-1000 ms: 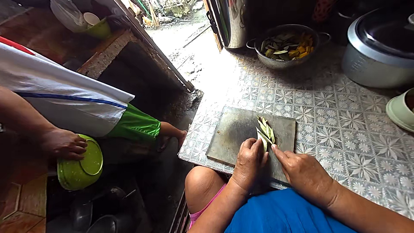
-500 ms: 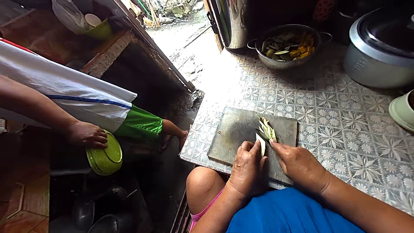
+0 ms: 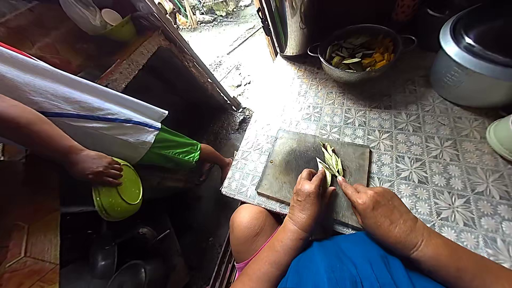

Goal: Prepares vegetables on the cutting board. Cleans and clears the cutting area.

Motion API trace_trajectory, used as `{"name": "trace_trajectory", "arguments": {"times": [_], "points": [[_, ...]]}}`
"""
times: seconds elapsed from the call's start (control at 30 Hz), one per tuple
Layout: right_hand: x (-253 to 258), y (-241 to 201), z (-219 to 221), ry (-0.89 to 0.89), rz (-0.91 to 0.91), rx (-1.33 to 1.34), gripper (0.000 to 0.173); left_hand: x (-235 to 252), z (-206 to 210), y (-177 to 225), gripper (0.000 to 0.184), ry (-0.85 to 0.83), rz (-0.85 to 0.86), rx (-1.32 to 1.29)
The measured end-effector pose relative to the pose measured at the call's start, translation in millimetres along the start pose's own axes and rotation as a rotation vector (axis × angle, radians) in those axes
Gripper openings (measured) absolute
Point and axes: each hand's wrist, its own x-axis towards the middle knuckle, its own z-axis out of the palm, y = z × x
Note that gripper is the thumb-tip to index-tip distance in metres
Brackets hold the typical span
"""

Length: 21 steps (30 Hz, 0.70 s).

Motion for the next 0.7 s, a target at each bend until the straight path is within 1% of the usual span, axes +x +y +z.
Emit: {"name": "trace_trajectory", "arguments": {"times": [0.13, 0.23, 0.33, 0.4, 0.47, 0.57, 0.7], "points": [[9.9, -5.8, 11.8, -0.036, 0.027, -0.029, 0.038, 1.1, 1.4, -0.4, 0.044, 0.007, 0.009, -0.003], [18.7, -2.2, 20.9, -0.023, 0.030, 0.007, 0.041, -0.4, -0.4, 0.0, 0.046, -0.008, 0.000, -0.002], [17.2, 0.7, 22.8, -0.018, 0.030, 0.042, 0.042, -4.7, -8.5, 2.0, 0.046, -0.091, -0.024, -0.020], [12.8, 3.4, 20.8, -0.012, 0.038, 0.079, 0.043, -5.9, -11.8, 2.9, 0.043, -0.114, -0.043, -0.040], [6.9, 4.3, 15.4, -0.003, 0.055, 0.108, 0.039, -6.9, -10.8, 1.8, 0.042, -0.076, -0.053, -0.065], [0.2, 5.7, 9.7, 0.052, 0.054, 0.097, 0.028, -6.5, -4.6, -1.0, 0.039, 0.002, -0.035, -0.068], [-2.5, 6.1, 3.8, 0.110, 0.002, 0.078, 0.021, -3.5, -2.6, 0.9, 0.037, 0.009, -0.039, -0.056]]}}
